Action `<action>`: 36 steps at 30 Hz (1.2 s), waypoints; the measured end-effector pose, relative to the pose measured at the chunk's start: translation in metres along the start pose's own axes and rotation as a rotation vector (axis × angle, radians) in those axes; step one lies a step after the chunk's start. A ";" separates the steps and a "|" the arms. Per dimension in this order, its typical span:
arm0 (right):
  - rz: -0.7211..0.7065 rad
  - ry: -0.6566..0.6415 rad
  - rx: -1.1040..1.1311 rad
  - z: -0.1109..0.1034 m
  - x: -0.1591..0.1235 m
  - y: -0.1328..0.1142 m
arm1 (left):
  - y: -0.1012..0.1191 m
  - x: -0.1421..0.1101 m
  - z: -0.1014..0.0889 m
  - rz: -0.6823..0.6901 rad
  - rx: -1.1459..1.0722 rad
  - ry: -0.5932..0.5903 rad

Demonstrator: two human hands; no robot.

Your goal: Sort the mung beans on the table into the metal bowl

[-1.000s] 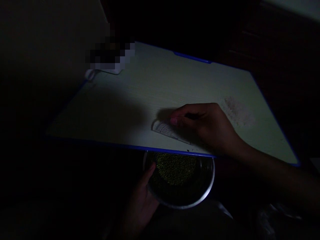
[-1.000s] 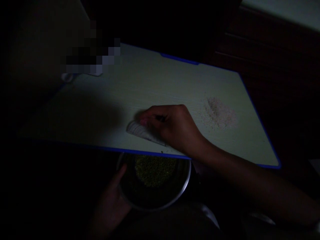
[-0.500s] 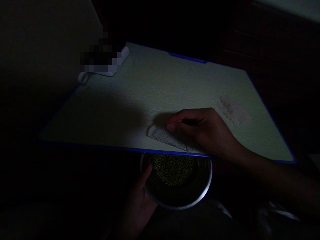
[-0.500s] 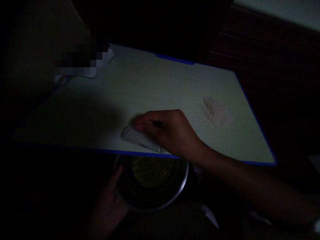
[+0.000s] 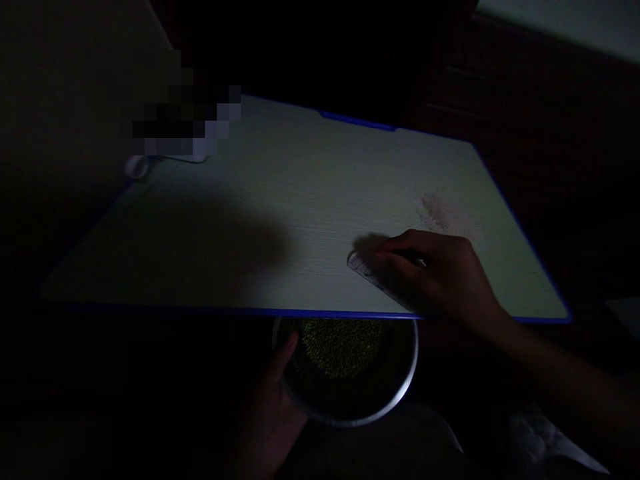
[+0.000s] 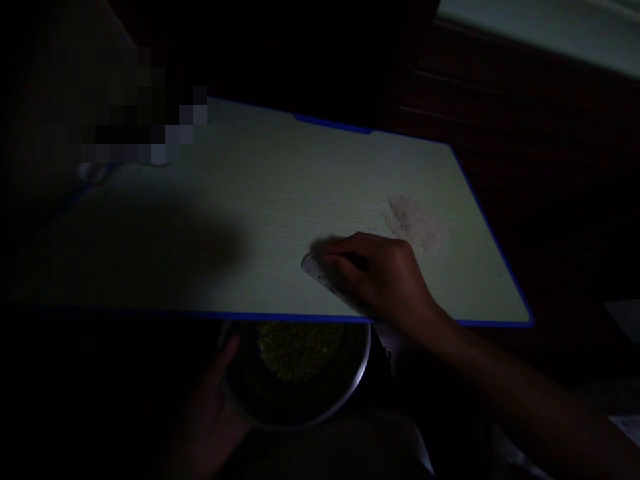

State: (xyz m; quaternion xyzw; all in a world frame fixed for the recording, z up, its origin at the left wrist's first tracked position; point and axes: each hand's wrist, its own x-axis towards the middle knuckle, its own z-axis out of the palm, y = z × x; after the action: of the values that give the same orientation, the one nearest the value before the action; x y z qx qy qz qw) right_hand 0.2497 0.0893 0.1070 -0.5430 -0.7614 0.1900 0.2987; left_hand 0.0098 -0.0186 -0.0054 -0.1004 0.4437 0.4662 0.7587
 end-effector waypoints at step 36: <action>-0.102 -0.102 0.023 -0.066 0.008 0.031 | -0.011 -0.004 0.043 -0.089 -0.036 0.130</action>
State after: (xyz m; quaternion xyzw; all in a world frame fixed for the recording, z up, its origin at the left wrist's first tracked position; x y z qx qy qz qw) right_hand 0.3131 0.1051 0.1396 -0.4894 -0.8002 0.2109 0.2750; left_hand 0.0429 -0.0033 0.0197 -0.1638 0.4787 0.4324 0.7464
